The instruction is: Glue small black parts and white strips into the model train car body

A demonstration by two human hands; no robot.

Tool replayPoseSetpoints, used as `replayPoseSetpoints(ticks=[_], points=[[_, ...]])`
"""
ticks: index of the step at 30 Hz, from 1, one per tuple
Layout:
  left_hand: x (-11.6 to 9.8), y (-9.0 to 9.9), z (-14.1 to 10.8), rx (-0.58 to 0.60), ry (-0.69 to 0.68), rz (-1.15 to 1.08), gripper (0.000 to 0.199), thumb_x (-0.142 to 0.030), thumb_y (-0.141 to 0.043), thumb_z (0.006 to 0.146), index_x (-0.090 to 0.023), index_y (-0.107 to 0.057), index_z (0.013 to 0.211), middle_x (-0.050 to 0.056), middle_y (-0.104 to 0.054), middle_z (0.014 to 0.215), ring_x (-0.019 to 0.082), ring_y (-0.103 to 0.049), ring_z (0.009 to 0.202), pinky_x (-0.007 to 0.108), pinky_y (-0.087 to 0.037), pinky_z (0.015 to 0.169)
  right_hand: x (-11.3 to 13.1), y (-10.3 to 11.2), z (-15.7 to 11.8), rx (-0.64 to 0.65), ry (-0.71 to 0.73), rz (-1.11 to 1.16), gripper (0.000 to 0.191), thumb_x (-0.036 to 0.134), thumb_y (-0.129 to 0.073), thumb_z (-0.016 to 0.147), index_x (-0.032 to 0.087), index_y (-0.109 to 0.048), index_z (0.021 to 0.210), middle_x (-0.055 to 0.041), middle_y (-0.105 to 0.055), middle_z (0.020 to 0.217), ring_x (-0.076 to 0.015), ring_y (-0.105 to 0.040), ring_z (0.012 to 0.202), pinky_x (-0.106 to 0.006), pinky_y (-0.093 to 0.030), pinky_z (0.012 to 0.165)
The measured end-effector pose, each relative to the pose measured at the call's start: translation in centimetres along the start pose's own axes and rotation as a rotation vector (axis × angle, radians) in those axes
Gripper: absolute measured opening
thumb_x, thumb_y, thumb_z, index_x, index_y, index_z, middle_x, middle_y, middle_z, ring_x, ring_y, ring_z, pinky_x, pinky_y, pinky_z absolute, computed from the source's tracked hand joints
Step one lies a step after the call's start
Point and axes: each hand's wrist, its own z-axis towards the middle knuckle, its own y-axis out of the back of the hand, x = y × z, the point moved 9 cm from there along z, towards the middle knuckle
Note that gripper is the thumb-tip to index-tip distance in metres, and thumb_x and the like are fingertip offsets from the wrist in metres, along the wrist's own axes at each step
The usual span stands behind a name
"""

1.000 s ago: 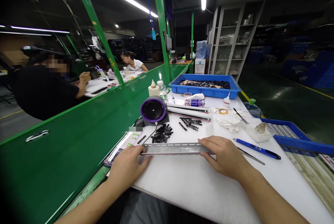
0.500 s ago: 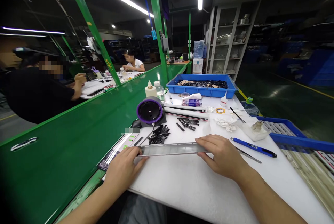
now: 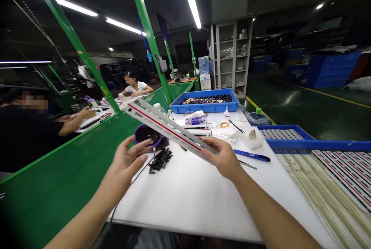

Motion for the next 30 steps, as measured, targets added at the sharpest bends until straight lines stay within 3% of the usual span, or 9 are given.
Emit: replayPoseSetpoints(ticks=[4, 6, 9, 13, 16, 18, 22, 27, 30], points=[[-2.9, -9.3, 0.3, 0.092, -0.041, -0.371, 0.066, -0.045, -0.067, 0.079, -0.024, -0.033, 0.132, 0.012, -0.057, 0.129, 0.025, -0.055, 0.119, 0.043, -0.043, 0.100, -0.4, -2.2, -0.5, 0.041, -0.016, 0.269, 0.041, 0.036, -0.076, 0.075, 0.024, -0.065, 0.113, -0.0069, -0.069, 0.114, -0.0259, -0.063, 0.108, -0.044, -0.047, 0.099], [-4.1, -11.2, 0.7, -0.025, -0.063, -0.376, 0.050, -0.044, -0.065, 0.081, -0.023, -0.045, 0.121, 0.009, -0.061, 0.120, 0.022, -0.059, 0.111, 0.040, -0.046, 0.096, -0.6, -2.8, -0.7, 0.063, -0.019, 0.300, 0.042, 0.035, -0.077, 0.075, 0.025, -0.065, 0.113, -0.0068, -0.069, 0.114, -0.0256, -0.063, 0.108, -0.045, -0.047, 0.099], [-6.2, -11.7, 1.8, -0.045, -0.082, -0.200, 0.034, -0.041, -0.063, 0.081, -0.021, -0.052, 0.106, 0.003, -0.065, 0.100, 0.020, -0.063, 0.092, 0.036, -0.049, 0.085, -0.1, -1.9, -0.7, 0.029, 0.058, 0.302, 0.041, 0.036, -0.075, 0.076, 0.025, -0.064, 0.114, -0.0066, -0.067, 0.115, -0.0246, -0.061, 0.109, -0.043, -0.047, 0.097], [-7.9, -10.8, 2.8, 0.308, -0.156, 0.229, 0.034, -0.030, -0.061, 0.078, -0.023, -0.054, 0.111, 0.000, -0.063, 0.099, 0.020, -0.059, 0.091, 0.032, -0.046, 0.081, 0.1, 4.2, -0.2, -0.351, 0.159, 0.269, 0.030, 0.044, -0.063, 0.085, 0.022, -0.067, 0.104, -0.0062, -0.066, 0.101, -0.0204, -0.061, 0.094, -0.036, -0.049, 0.083], [-4.9, -10.9, 1.7, 0.637, -0.137, 0.567, 0.035, -0.025, -0.060, 0.072, -0.022, -0.059, 0.107, 0.001, -0.063, 0.098, 0.021, -0.059, 0.087, 0.031, -0.045, 0.076, -1.1, 8.0, -0.2, -0.598, 0.098, 0.273, 0.031, 0.047, -0.057, 0.087, 0.019, -0.069, 0.095, -0.0046, -0.064, 0.088, -0.0162, -0.056, 0.077, -0.031, -0.046, 0.071], [-1.8, -11.4, 0.8, 0.772, -0.124, 0.725, 0.036, -0.022, -0.059, 0.068, -0.021, -0.061, 0.103, 0.003, -0.063, 0.097, 0.022, -0.059, 0.083, 0.031, -0.044, 0.072, -1.9, 8.6, 0.0, -0.632, 0.030, 0.249, 0.033, 0.048, -0.056, 0.086, 0.018, -0.068, 0.093, -0.0040, -0.063, 0.085, -0.0154, -0.054, 0.072, -0.030, -0.044, 0.067], [2.1, -13.3, -0.9, 0.932, -0.188, 0.753, 0.031, -0.020, -0.056, 0.067, -0.021, -0.064, 0.096, 0.006, -0.062, 0.099, 0.023, -0.060, 0.087, 0.032, -0.046, 0.077, -2.0, 6.5, 0.5, -0.479, -0.049, 0.049, 0.032, 0.046, -0.053, 0.087, 0.018, -0.067, 0.093, -0.0049, -0.065, 0.087, -0.0193, -0.057, 0.079, -0.031, -0.044, 0.069], [2.8, -13.2, -0.6, 0.902, -0.191, 0.688, 0.042, -0.030, -0.059, 0.072, -0.021, -0.062, 0.113, 0.007, -0.061, 0.109, 0.024, -0.059, 0.097, 0.031, -0.047, 0.081, -0.7, 2.5, 0.8, -0.229, 0.047, -0.243, 0.025, 0.038, -0.050, 0.090, 0.019, -0.066, 0.083, -0.0040, -0.065, 0.085, -0.0198, -0.057, 0.082, -0.032, -0.042, 0.074], [3.2, -12.7, 1.2, 0.873, -0.172, 0.670, 0.042, -0.043, -0.056, 0.079, -0.024, -0.062, 0.116, 0.005, -0.065, 0.111, 0.022, -0.061, 0.097, 0.029, -0.049, 0.081, -0.6, 0.1, 0.8, -0.020, 0.087, -0.401, 0.024, 0.032, -0.050, 0.091, 0.020, -0.064, 0.075, -0.0029, -0.064, 0.081, -0.0181, -0.057, 0.080, -0.031, -0.041, 0.074]])
